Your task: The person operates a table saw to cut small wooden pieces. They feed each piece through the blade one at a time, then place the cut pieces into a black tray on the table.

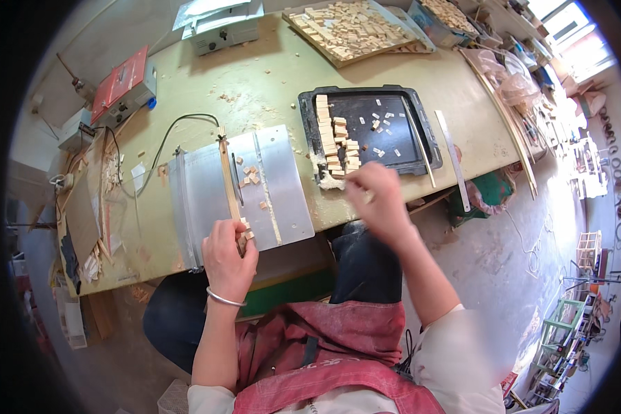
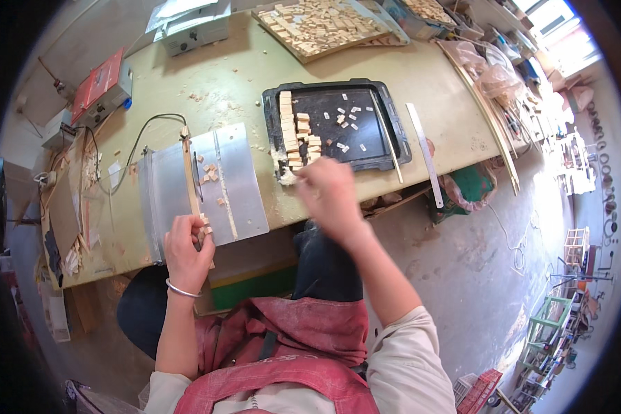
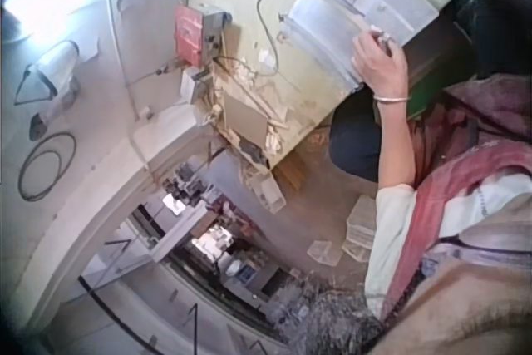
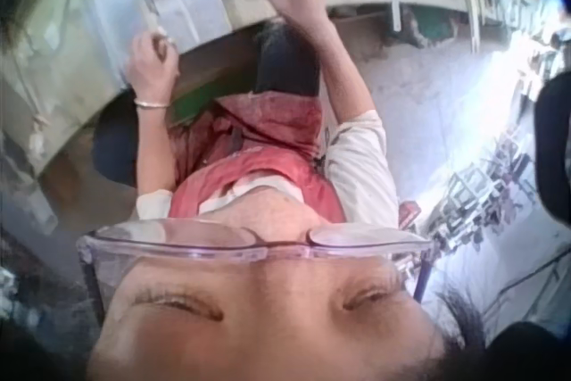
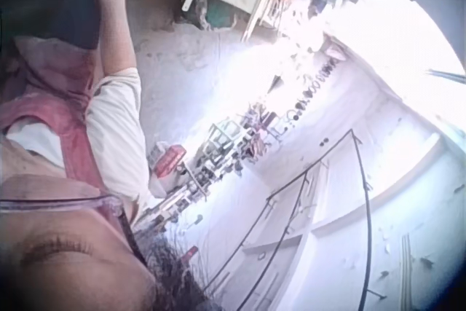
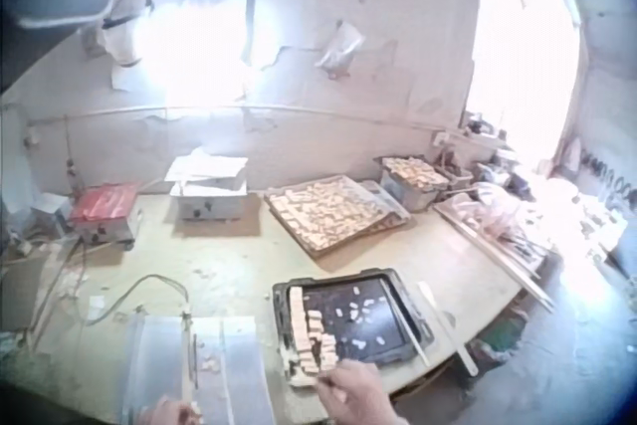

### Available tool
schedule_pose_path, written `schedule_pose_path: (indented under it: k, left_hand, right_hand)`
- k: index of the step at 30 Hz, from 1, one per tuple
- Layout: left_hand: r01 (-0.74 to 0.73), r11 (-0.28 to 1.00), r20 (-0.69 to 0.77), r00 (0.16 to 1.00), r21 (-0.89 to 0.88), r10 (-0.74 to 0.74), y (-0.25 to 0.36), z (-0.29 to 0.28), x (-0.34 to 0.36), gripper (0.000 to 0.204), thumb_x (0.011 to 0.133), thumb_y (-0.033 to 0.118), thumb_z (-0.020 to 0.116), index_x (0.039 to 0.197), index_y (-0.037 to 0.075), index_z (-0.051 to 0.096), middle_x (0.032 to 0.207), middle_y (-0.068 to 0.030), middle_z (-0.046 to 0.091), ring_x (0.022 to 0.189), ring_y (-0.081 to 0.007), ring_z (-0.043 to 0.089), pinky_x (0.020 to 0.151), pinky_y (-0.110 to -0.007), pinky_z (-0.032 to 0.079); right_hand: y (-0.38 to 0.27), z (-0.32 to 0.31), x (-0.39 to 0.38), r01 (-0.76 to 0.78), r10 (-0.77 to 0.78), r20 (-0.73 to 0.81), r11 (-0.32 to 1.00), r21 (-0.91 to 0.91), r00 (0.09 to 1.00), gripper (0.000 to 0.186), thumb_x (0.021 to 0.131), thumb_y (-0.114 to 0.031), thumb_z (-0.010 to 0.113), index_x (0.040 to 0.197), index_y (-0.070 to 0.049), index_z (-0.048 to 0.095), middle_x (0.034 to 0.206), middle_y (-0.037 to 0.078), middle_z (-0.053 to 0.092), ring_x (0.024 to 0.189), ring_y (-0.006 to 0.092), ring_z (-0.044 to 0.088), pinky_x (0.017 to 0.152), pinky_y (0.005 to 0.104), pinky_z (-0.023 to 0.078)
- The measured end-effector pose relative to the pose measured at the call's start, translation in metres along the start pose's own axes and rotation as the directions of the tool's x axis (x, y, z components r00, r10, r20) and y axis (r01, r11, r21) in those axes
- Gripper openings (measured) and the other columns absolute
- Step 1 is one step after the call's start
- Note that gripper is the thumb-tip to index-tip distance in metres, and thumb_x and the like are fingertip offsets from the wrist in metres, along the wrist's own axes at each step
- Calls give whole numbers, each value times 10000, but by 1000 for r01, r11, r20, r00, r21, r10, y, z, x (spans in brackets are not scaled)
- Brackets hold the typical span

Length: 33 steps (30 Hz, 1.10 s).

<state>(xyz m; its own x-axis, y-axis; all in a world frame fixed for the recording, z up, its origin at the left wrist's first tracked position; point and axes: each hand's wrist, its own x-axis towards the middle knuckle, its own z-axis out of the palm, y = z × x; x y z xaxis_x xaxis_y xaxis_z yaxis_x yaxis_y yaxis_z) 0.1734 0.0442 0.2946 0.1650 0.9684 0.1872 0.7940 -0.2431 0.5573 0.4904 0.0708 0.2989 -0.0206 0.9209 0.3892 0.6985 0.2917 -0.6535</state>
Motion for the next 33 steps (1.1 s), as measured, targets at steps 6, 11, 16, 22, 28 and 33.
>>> schedule_pose_path:
  k: [6,11,16,22,28,33]
  left_hand:
    - [21,1000,-6,1000,5,-21,7,-1,1,294,823,8,765,1070,65,616,958,-68,610,793,-247,572,807,-417,477]
    - [79,997,2,997,-3,-79,11,-4,-1,315,824,5,767,1091,65,612,958,-65,604,810,-243,567,822,-416,478]
    - [89,996,-1,996,11,-89,10,-3,-2,321,821,8,774,1091,67,611,960,-62,601,817,-243,568,830,-414,476]
    - [34,999,-22,999,7,-34,8,-2,0,324,815,10,781,1084,67,609,954,-64,599,802,-240,574,828,-404,475]
    - [-3,1000,-56,998,8,3,2,2,-4,344,805,24,789,1090,65,602,968,-72,606,806,-253,599,836,-423,471]
    - [-22,1000,-75,997,-6,22,0,3,-4,349,805,41,795,1091,63,595,984,-91,615,836,-288,620,849,-447,467]
  right_hand:
    - [155,-24,2,-463,464,-82,886,23,882,154,915,-67,728,1038,14,772,904,143,755,815,240,722,778,366,577]
    - [163,9,26,-352,352,28,936,4,936,252,911,-34,694,1158,-13,738,993,148,723,922,283,728,839,400,575]
    - [161,19,36,-313,327,116,941,-126,938,205,910,-29,680,1103,-31,749,1053,156,700,976,343,717,874,435,573]
    - [168,14,24,-335,337,16,939,-74,941,158,904,-75,732,1054,-31,757,972,151,720,884,302,721,819,404,578]
    - [86,-14,5,-519,572,165,537,665,803,167,970,-25,781,1128,25,765,999,99,784,826,136,692,765,260,563]
    - [13,-17,-19,-438,488,325,134,889,810,216,1003,-12,767,1213,28,738,1060,126,791,859,140,700,785,254,571]
